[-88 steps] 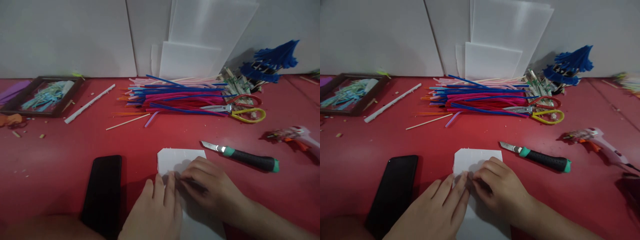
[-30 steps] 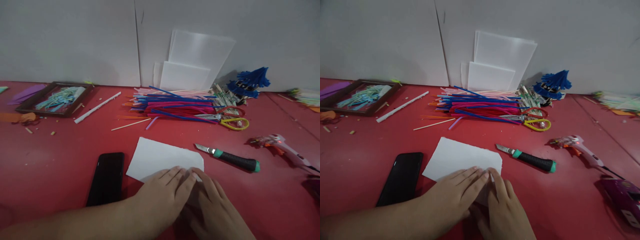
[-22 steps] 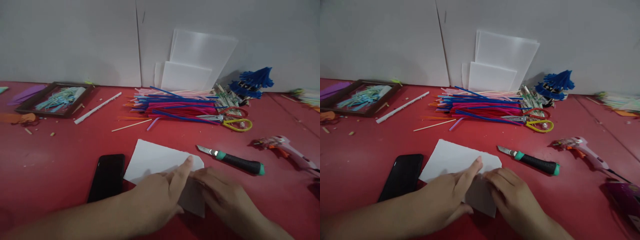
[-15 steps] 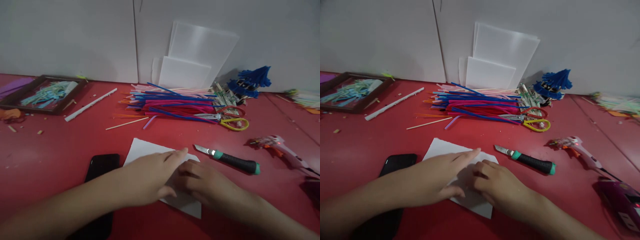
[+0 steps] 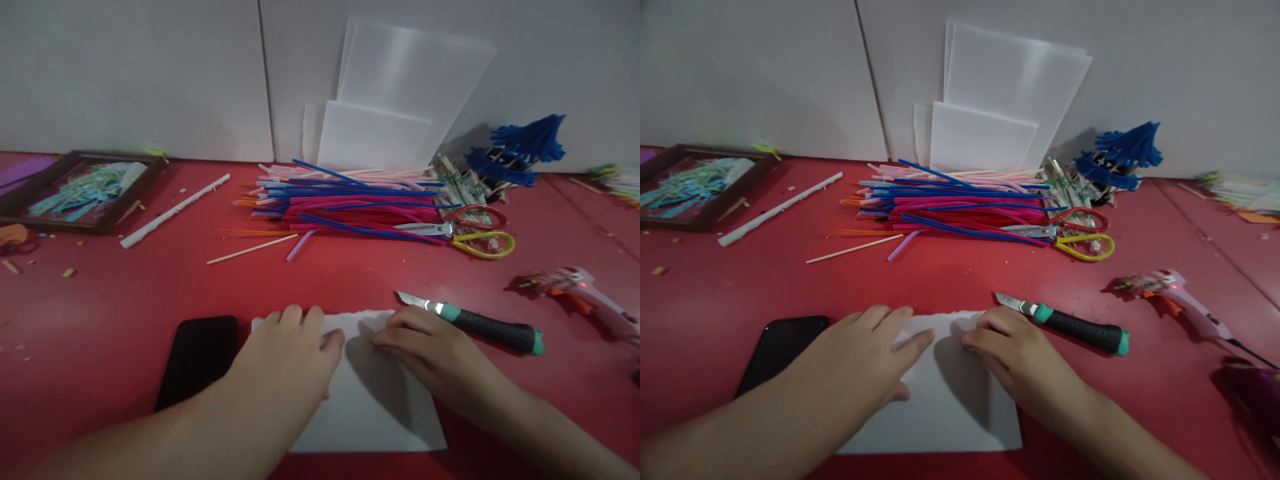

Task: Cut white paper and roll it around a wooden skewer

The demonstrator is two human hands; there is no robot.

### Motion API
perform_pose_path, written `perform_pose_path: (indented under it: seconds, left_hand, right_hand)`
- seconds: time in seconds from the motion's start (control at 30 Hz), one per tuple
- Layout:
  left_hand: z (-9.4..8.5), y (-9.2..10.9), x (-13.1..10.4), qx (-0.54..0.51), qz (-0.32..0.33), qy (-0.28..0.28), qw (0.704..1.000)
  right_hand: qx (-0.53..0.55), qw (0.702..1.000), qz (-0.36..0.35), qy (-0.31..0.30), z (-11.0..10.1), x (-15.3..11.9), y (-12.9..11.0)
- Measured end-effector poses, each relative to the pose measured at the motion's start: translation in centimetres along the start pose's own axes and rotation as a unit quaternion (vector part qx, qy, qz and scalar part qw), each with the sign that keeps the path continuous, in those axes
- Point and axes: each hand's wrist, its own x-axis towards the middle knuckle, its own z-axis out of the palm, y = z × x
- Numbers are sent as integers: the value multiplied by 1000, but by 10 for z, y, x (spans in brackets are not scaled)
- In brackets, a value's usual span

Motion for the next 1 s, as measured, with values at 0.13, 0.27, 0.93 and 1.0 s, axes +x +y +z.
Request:
perform_pose_path:
  seconds: [0.13, 0.27, 0.93, 1.0]
  left_hand:
    - [9, 20, -9, 37, 10, 5, 999]
    - [25, 28, -20, 61, 20, 79, 995]
    - [73, 56, -42, -5, 86, 116, 990]
    - [72, 56, -42, -9, 86, 109, 990]
  right_hand:
    - [-20, 999, 6, 30, 1, -5, -10]
    - [-37, 998, 15, 56, 4, -12, -17]
    - [-98, 982, 103, 122, 12, -17, -35]
    - [-98, 983, 104, 114, 11, -16, -37]
